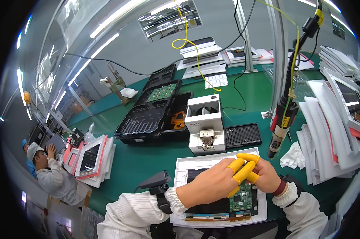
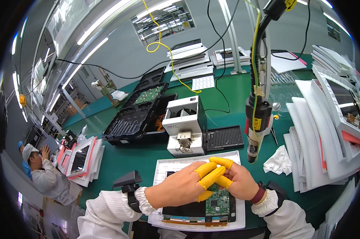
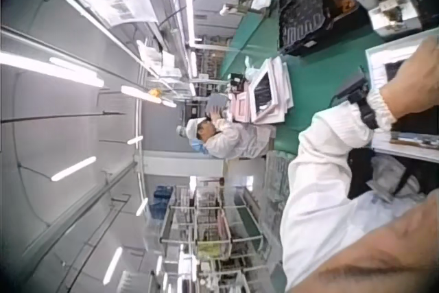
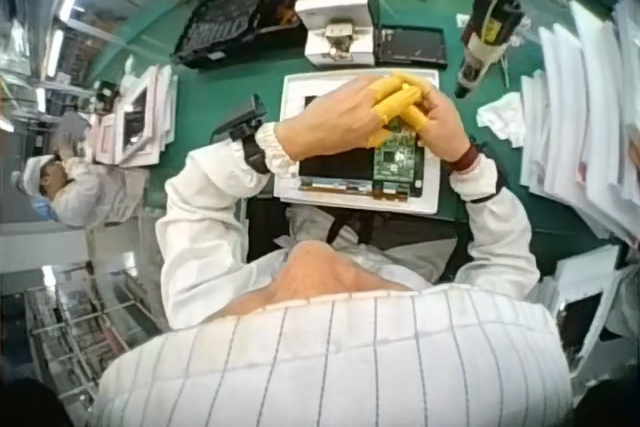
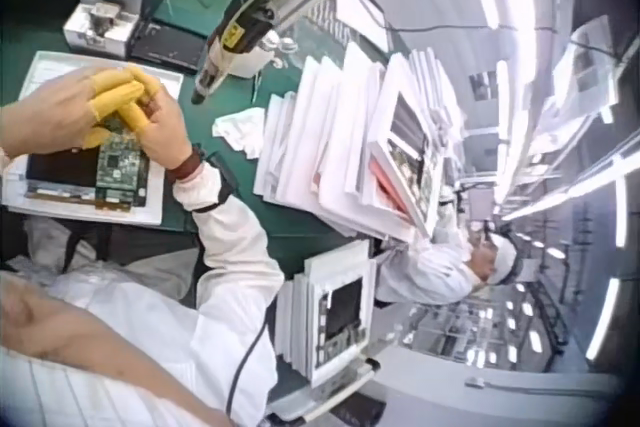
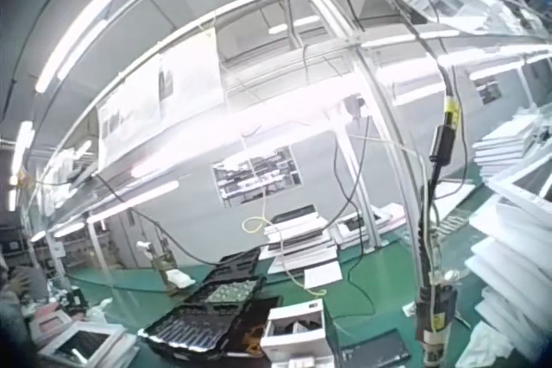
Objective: Assembling a circuit board onto an LCD panel and securing it with screws using an electric screwdriver.
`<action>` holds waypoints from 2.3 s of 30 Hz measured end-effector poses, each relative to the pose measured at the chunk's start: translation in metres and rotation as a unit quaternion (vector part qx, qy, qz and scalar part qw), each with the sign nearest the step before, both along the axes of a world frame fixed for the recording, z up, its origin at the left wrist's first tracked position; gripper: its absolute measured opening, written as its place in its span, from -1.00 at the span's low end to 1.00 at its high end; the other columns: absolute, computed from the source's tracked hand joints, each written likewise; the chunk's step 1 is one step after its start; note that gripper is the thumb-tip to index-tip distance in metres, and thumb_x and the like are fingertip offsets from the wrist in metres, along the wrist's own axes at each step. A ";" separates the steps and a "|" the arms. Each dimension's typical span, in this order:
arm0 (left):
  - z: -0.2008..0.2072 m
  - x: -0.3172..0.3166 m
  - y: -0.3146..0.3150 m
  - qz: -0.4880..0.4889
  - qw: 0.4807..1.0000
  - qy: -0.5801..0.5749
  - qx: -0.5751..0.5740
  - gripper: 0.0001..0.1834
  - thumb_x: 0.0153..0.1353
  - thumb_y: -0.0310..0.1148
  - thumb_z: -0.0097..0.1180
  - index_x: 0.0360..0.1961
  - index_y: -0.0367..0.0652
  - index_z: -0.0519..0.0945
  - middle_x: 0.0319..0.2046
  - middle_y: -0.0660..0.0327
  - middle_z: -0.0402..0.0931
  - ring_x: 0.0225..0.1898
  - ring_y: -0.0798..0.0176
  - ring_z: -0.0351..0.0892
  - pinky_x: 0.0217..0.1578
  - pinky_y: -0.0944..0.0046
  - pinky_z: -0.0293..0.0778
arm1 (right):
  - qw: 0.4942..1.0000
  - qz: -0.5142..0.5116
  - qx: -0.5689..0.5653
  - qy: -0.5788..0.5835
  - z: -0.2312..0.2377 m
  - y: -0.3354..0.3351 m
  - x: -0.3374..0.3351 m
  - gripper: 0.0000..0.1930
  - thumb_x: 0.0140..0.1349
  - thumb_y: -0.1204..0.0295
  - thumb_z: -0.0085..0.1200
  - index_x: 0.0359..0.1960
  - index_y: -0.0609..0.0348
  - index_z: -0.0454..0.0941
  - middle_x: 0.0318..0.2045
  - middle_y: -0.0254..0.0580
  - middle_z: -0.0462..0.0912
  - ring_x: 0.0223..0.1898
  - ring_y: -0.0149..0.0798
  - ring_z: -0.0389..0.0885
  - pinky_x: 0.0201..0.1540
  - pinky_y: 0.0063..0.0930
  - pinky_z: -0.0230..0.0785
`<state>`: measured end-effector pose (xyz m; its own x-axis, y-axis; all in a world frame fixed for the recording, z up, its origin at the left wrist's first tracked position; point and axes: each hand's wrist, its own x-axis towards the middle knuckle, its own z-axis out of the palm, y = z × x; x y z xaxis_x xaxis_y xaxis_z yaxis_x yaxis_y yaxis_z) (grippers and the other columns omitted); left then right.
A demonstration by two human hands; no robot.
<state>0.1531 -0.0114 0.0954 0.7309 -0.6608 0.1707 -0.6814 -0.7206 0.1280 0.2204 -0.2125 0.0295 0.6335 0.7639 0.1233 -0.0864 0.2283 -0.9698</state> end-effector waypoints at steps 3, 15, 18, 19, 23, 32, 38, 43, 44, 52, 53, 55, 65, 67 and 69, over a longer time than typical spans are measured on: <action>0.016 -0.003 0.002 0.032 0.992 -0.092 -0.082 -0.33 -0.04 -0.18 0.42 0.07 -0.27 0.49 0.03 0.03 0.47 0.05 -0.04 0.49 0.06 0.12 0.46 | 0.999 -0.026 -0.021 -0.037 -0.002 -0.006 0.004 -0.48 0.37 0.46 0.09 0.34 0.15 0.25 -0.23 -0.36 0.58 -0.34 -0.59 0.50 -0.25 -0.68 0.40; -0.015 0.107 0.224 0.609 0.786 -0.087 0.054 -0.63 0.11 -0.23 0.30 -0.16 -0.30 0.60 -0.25 -0.16 0.63 -0.13 -0.15 0.65 -0.12 -0.06 0.56 | 0.985 -0.156 -0.057 -0.055 -0.013 0.002 0.008 -0.59 0.33 0.52 0.12 0.20 0.20 0.40 -0.43 -0.45 0.41 -0.47 -0.60 0.42 -0.37 -0.72 0.37; -0.022 0.110 0.236 0.602 0.791 -0.090 0.065 -0.70 0.12 -0.29 0.25 -0.19 -0.28 0.60 -0.23 -0.16 0.61 -0.15 -0.14 0.65 -0.15 -0.07 0.57 | 0.982 -0.163 -0.070 -0.060 -0.017 -0.001 0.011 -0.59 0.33 0.52 0.12 0.20 0.20 0.40 -0.42 -0.44 0.43 -0.46 -0.60 0.43 -0.37 -0.72 0.37; -0.020 0.110 0.239 0.592 0.797 -0.097 0.064 -0.73 0.12 -0.33 0.23 -0.21 -0.27 0.59 -0.21 -0.15 0.60 -0.16 -0.15 0.66 -0.16 -0.07 0.58 | 0.980 -0.171 -0.077 -0.060 -0.018 -0.001 0.012 -0.59 0.33 0.52 0.12 0.20 0.21 0.40 -0.42 -0.44 0.43 -0.46 -0.60 0.44 -0.37 -0.71 0.37; -0.023 0.059 0.293 0.524 0.830 -0.183 0.059 -0.71 0.12 -0.29 0.26 -0.21 -0.24 0.54 -0.24 -0.08 0.56 -0.17 -0.19 0.57 -0.19 -0.09 0.49 | 0.982 -0.167 -0.067 -0.048 -0.018 0.001 0.014 -0.59 0.33 0.52 0.12 0.20 0.21 0.40 -0.42 -0.44 0.45 -0.46 -0.59 0.44 -0.37 -0.71 0.37; -0.040 -0.045 0.361 0.463 0.855 -0.231 0.034 -0.68 0.08 -0.38 0.30 -0.13 -0.23 0.57 -0.26 -0.05 0.56 -0.20 -0.20 0.54 -0.18 -0.07 0.44 | 0.982 -0.159 -0.078 -0.068 -0.023 0.001 0.013 -0.60 0.34 0.52 0.10 0.21 0.18 0.39 -0.41 -0.43 0.50 -0.47 -0.59 0.45 -0.37 -0.71 0.36; -0.014 -0.076 0.389 0.636 0.770 -0.020 0.042 -0.53 0.05 -0.46 0.31 0.03 -0.22 0.55 -0.07 -0.08 0.56 0.04 -0.13 0.51 0.05 0.02 0.40 | 0.981 -0.177 -0.063 -0.050 -0.022 0.001 0.012 -0.59 0.34 0.53 0.10 0.22 0.18 0.38 -0.39 -0.42 0.51 -0.47 -0.59 0.44 -0.37 -0.71 0.36; -0.009 -0.038 0.336 0.646 0.755 -0.071 0.094 -0.07 -0.09 -0.34 0.30 0.38 -0.14 0.22 0.32 -0.01 0.23 0.39 -0.08 0.11 0.32 -0.35 -0.10 | 0.982 -0.169 -0.073 -0.045 -0.023 0.003 0.013 -0.59 0.34 0.54 0.09 0.22 0.17 0.37 -0.38 -0.42 0.50 -0.46 -0.59 0.45 -0.36 -0.70 0.37; 0.000 -0.018 0.309 0.625 0.771 -0.082 0.088 -0.07 -0.09 -0.31 0.29 0.38 -0.13 0.21 0.32 0.01 0.22 0.39 -0.07 0.10 0.34 -0.31 -0.10 | 0.982 -0.169 -0.076 -0.045 -0.023 0.002 0.013 -0.59 0.34 0.54 0.09 0.22 0.17 0.37 -0.38 -0.42 0.50 -0.46 -0.59 0.45 -0.36 -0.70 0.37; -0.028 0.113 0.250 0.431 0.873 -0.197 0.117 -0.60 0.02 -0.32 0.34 -0.09 -0.17 0.59 -0.19 0.09 0.56 -0.04 -0.01 0.47 0.02 -0.04 0.29 | 0.980 -0.181 -0.066 -0.042 -0.024 0.000 0.015 -0.58 0.33 0.54 0.11 0.22 0.18 0.37 -0.40 -0.41 0.50 -0.45 -0.58 0.46 -0.36 -0.69 0.39; -0.027 0.119 0.244 0.431 0.873 -0.186 0.130 -0.69 0.03 -0.30 0.33 -0.20 -0.14 0.61 -0.25 0.13 0.57 -0.06 0.02 0.48 0.04 -0.08 0.29 | 0.980 -0.184 -0.064 -0.042 -0.025 0.000 0.016 -0.58 0.33 0.54 0.11 0.22 0.18 0.37 -0.40 -0.41 0.50 -0.45 -0.58 0.46 -0.36 -0.69 0.39; -0.037 0.130 0.248 0.390 0.880 -0.228 0.143 -0.76 0.02 -0.34 0.30 -0.25 -0.13 0.61 -0.28 0.15 0.55 -0.09 0.04 0.48 -0.03 -0.05 0.31 | 0.981 -0.177 -0.062 -0.043 -0.028 0.001 0.018 -0.58 0.33 0.53 0.11 0.22 0.18 0.38 -0.40 -0.41 0.50 -0.45 -0.58 0.46 -0.36 -0.68 0.40; -0.010 0.091 0.251 0.344 0.884 -0.260 0.182 -0.84 0.02 -0.37 0.27 -0.32 -0.07 0.66 -0.39 0.27 0.56 -0.19 0.17 0.48 -0.17 0.13 0.27 | 0.979 -0.181 -0.069 -0.057 -0.024 -0.004 0.018 -0.58 0.33 0.52 0.12 0.21 0.20 0.38 -0.42 -0.41 0.50 -0.46 -0.57 0.47 -0.37 -0.66 0.39; -0.004 0.080 0.250 0.326 0.885 -0.276 0.185 -0.87 0.00 -0.35 0.29 -0.38 -0.08 0.66 -0.42 0.27 0.55 -0.22 0.19 0.48 -0.22 0.17 0.29 | 0.979 -0.181 -0.072 -0.061 -0.025 -0.004 0.018 -0.58 0.33 0.52 0.11 0.21 0.20 0.38 -0.43 -0.41 0.50 -0.46 -0.57 0.47 -0.37 -0.66 0.39; -0.008 0.074 0.258 0.311 0.890 -0.263 0.204 -0.88 0.00 -0.36 0.28 -0.40 -0.10 0.64 -0.44 0.27 0.55 -0.26 0.19 0.50 -0.26 0.18 0.34 | 0.978 -0.182 -0.077 -0.066 -0.025 -0.005 0.018 -0.59 0.33 0.52 0.11 0.21 0.20 0.38 -0.43 -0.41 0.50 -0.47 -0.57 0.47 -0.37 -0.66 0.39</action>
